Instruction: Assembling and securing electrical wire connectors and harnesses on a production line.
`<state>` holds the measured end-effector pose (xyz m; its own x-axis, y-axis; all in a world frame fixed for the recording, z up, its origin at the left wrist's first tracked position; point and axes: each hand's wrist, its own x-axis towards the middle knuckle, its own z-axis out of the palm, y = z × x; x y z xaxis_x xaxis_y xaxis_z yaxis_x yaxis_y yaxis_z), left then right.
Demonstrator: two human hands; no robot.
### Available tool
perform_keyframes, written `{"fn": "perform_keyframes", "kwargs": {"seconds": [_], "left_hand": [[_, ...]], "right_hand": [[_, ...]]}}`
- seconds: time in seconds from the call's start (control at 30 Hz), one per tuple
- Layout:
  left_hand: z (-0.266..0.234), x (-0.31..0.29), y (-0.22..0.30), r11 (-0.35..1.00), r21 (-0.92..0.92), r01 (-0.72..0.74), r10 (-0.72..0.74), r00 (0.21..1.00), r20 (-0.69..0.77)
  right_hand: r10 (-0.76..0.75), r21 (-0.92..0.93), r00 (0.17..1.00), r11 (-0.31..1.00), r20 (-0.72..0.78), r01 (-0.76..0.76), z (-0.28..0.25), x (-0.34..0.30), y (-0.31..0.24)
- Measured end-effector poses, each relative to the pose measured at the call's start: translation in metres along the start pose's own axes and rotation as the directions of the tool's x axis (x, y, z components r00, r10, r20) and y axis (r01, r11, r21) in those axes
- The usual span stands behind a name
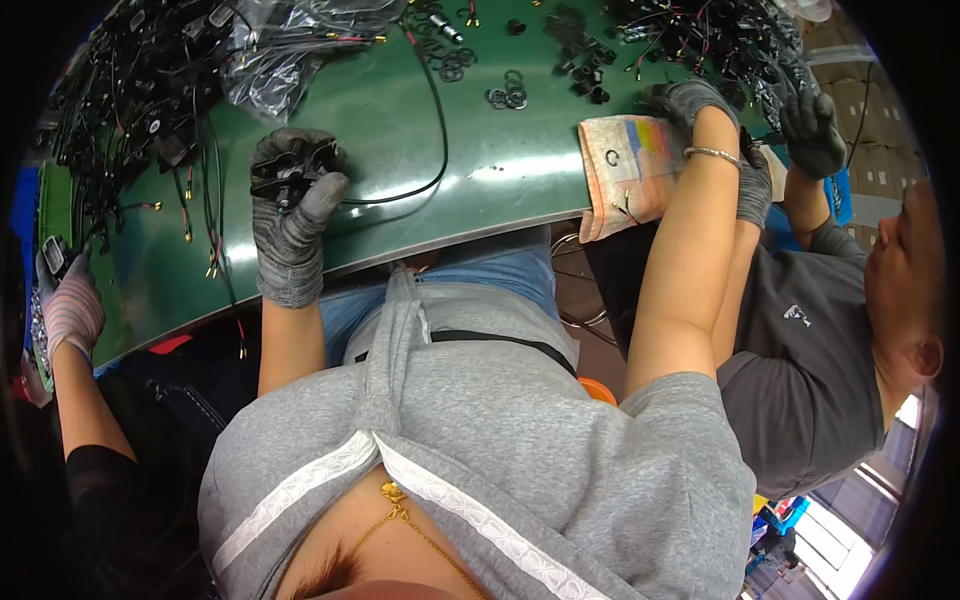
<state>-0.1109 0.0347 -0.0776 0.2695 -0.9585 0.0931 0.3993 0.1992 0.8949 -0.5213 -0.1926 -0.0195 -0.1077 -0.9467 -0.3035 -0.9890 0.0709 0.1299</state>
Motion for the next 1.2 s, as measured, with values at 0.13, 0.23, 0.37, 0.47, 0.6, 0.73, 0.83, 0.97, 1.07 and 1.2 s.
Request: {"fn": "perform_keyframes", "kwargs": {"seconds": [0.13,0.23,0.37,0.47,0.6,0.73,0.83,0.97,1.07,1.2], "left_hand": [[0.002,0.002,0.006,0.997,0.047,0.053,-0.053,0.999,0.002],[-0.004,0.0,0.0,0.998,0.046,-0.037,0.035,0.998,0.047],[-0.006,-0.001,-0.002,0.997,0.049,-0.057,0.054,0.996,0.072],[-0.006,-0.002,-0.003,0.998,0.049,-0.039,0.035,0.997,0.073],[-0.005,-0.002,-0.002,0.999,0.035,-0.015,0.013,0.998,0.059],[-0.007,-0.001,-0.005,1.0,0.026,-0.007,0.006,0.998,0.06],[-0.006,0.001,-0.001,1.0,0.021,-0.009,0.007,0.997,0.076],[-0.01,0.002,-0.001,0.987,0.102,-0.123,0.112,0.988,0.11],[-0.003,0.003,-0.006,0.948,0.171,-0.267,0.242,0.958,0.154],[-0.015,0.0,-0.006,0.92,0.274,-0.279,0.216,0.946,0.241]], "right_hand": [[-0.036,0.041,0.999,0.999,0.004,0.036,0.01,0.004,0.009],[-0.069,0.07,0.998,0.995,0.0,0.068,0.014,0.01,0.007],[-0.095,0.094,0.995,0.991,-0.018,0.096,0.018,0.013,0.008],[-0.115,0.13,0.993,0.984,-0.036,0.119,0.02,0.006,0.012],[-0.156,0.19,0.987,0.969,-0.02,0.157,0.02,0.001,0.015],[-0.159,0.201,0.982,0.963,-0.106,0.178,0.022,-0.01,0.002],[-0.137,0.27,0.99,0.952,-0.045,0.144,0.025,0.007,0.013],[-0.249,-0.075,0.95,0.968,-0.186,0.239,0.005,-0.019,-0.016],[-0.102,0.423,0.97,0.886,-0.222,0.19,-0.022,-0.059,-0.038],[-0.612,0.583,0.762,0.546,-0.212,0.601,-0.05,-0.164,-0.17]]}}
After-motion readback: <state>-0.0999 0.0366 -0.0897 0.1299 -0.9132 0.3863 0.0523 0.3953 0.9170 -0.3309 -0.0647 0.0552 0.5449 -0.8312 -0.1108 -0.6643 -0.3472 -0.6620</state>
